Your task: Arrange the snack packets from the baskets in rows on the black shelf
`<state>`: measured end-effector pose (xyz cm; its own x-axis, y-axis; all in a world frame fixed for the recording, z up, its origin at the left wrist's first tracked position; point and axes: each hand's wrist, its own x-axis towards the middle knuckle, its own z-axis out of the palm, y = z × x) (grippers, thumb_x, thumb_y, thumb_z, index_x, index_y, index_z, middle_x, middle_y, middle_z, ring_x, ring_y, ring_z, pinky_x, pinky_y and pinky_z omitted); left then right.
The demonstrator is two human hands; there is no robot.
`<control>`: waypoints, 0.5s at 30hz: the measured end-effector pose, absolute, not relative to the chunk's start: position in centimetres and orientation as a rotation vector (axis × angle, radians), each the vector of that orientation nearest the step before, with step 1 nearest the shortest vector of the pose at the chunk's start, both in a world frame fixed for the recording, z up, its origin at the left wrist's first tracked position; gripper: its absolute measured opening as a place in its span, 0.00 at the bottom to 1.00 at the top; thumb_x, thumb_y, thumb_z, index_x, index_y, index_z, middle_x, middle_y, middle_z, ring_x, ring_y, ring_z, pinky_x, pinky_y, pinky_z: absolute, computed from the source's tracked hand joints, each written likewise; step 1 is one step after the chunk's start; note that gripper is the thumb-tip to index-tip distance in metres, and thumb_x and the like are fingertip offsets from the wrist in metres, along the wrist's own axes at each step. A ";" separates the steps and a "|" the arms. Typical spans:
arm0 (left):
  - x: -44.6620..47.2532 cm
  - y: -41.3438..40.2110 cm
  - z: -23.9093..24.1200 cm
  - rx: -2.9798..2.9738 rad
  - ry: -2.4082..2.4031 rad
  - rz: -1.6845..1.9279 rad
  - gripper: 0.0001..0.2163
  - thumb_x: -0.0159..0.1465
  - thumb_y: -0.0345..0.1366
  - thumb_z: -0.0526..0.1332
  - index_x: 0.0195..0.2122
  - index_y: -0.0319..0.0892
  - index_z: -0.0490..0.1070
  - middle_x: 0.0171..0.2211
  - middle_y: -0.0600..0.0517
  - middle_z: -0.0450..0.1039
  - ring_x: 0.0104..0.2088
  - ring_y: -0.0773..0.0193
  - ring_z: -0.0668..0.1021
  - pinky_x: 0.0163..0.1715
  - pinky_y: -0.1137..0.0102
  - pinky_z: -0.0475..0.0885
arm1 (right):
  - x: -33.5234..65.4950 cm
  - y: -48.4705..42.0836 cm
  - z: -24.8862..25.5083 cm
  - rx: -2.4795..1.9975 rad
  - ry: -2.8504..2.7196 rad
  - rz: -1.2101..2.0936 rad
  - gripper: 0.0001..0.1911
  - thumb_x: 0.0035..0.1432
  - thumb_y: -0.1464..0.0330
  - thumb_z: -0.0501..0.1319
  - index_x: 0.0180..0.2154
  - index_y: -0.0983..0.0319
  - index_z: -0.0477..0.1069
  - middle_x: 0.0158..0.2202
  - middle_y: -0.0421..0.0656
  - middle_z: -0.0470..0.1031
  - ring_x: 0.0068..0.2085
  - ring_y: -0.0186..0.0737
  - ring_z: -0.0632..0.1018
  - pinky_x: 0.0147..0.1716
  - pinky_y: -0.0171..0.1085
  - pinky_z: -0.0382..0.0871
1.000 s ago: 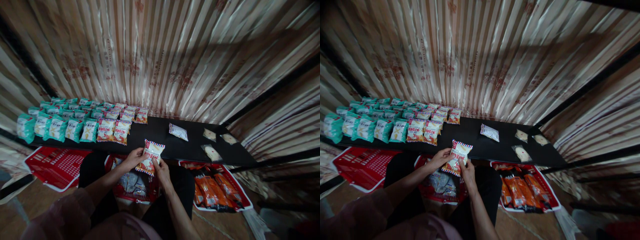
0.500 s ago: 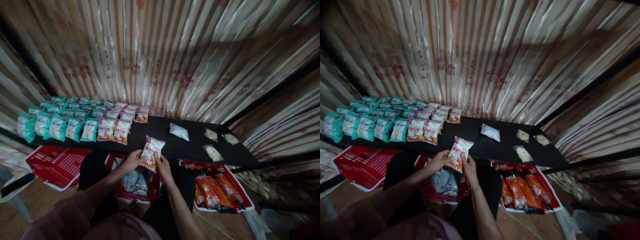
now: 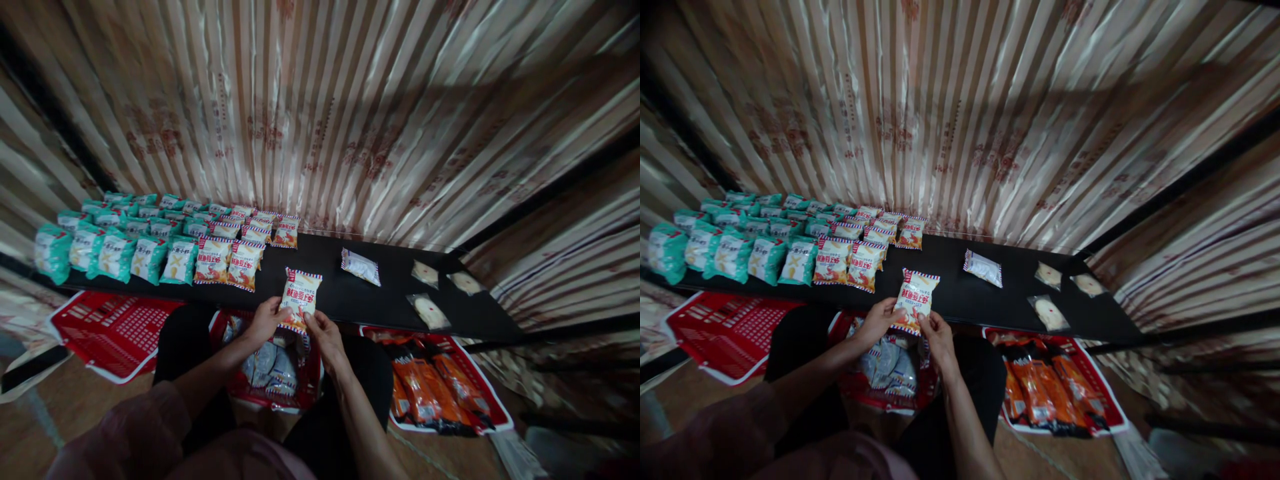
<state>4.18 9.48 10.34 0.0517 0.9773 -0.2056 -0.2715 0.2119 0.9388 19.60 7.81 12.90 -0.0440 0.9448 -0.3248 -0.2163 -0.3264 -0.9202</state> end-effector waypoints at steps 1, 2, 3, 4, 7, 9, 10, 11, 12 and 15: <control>4.2 9.5 10.3 0.859 1.074 1.157 0.18 0.49 0.38 0.69 0.39 0.36 0.71 0.40 0.45 0.78 0.41 0.56 0.79 0.44 0.63 0.73 | 19.7 8.0 12.8 -1.275 -0.881 1.544 0.27 0.37 0.52 0.70 0.36 0.63 0.74 0.32 0.45 0.80 0.33 0.45 0.79 0.35 0.39 0.72; 4.3 9.5 10.4 0.855 1.069 1.157 0.18 0.49 0.37 0.69 0.40 0.36 0.71 0.40 0.45 0.78 0.42 0.56 0.79 0.45 0.63 0.73 | 19.8 8.1 12.6 -1.279 -0.891 1.536 0.26 0.36 0.52 0.70 0.35 0.63 0.74 0.32 0.45 0.80 0.33 0.45 0.79 0.34 0.39 0.71; 4.3 9.5 10.4 0.852 1.062 1.155 0.19 0.50 0.37 0.69 0.41 0.36 0.71 0.41 0.45 0.78 0.43 0.56 0.79 0.45 0.63 0.72 | 19.8 8.3 12.4 -1.282 -0.898 1.526 0.26 0.36 0.52 0.70 0.34 0.63 0.74 0.31 0.45 0.80 0.32 0.44 0.79 0.34 0.39 0.71; 4.3 9.5 10.5 0.850 1.053 1.150 0.19 0.50 0.36 0.69 0.42 0.36 0.71 0.41 0.45 0.78 0.43 0.56 0.79 0.46 0.62 0.72 | 19.9 8.5 12.2 -1.285 -0.904 1.515 0.25 0.36 0.53 0.70 0.34 0.63 0.74 0.30 0.44 0.80 0.32 0.44 0.79 0.34 0.39 0.71; 4.2 9.7 10.7 0.852 1.031 1.124 0.18 0.50 0.35 0.69 0.42 0.36 0.71 0.41 0.45 0.78 0.43 0.55 0.79 0.48 0.61 0.72 | 20.2 9.0 11.5 -1.297 -0.921 1.488 0.24 0.37 0.53 0.70 0.33 0.63 0.73 0.30 0.43 0.80 0.31 0.42 0.78 0.34 0.38 0.70; 4.1 9.9 10.8 0.852 1.023 1.122 0.18 0.50 0.34 0.69 0.42 0.36 0.71 0.41 0.45 0.78 0.43 0.56 0.79 0.48 0.61 0.71 | 20.3 9.3 11.1 -1.311 -0.939 1.463 0.24 0.38 0.53 0.69 0.34 0.63 0.73 0.30 0.43 0.79 0.31 0.41 0.78 0.33 0.37 0.70; 4.0 10.0 10.9 0.852 1.015 1.124 0.17 0.50 0.33 0.68 0.42 0.36 0.71 0.41 0.45 0.78 0.43 0.56 0.79 0.49 0.60 0.70 | 20.3 9.5 10.9 -1.320 -0.951 1.446 0.23 0.39 0.53 0.69 0.34 0.63 0.73 0.30 0.43 0.79 0.31 0.41 0.77 0.33 0.37 0.70; 3.9 10.0 10.9 0.852 1.004 1.125 0.17 0.50 0.32 0.68 0.42 0.36 0.71 0.40 0.45 0.78 0.43 0.56 0.79 0.50 0.60 0.70 | 20.4 9.7 10.8 -1.328 -0.966 1.429 0.23 0.39 0.53 0.69 0.34 0.63 0.73 0.31 0.44 0.79 0.31 0.41 0.77 0.33 0.37 0.70; 3.9 10.2 10.8 0.853 0.995 1.124 0.17 0.51 0.32 0.68 0.42 0.36 0.71 0.40 0.45 0.78 0.43 0.57 0.79 0.50 0.60 0.70 | 20.4 9.9 10.7 -1.336 -0.984 1.411 0.23 0.40 0.53 0.68 0.34 0.64 0.73 0.31 0.44 0.79 0.31 0.41 0.77 0.33 0.38 0.70; 3.9 10.6 10.7 0.855 1.034 1.126 0.14 0.52 0.31 0.66 0.41 0.36 0.71 0.40 0.46 0.78 0.42 0.58 0.79 0.48 0.62 0.71 | 20.3 10.5 10.8 -1.369 -1.055 1.370 0.24 0.41 0.52 0.67 0.35 0.64 0.73 0.33 0.47 0.79 0.33 0.44 0.77 0.35 0.39 0.70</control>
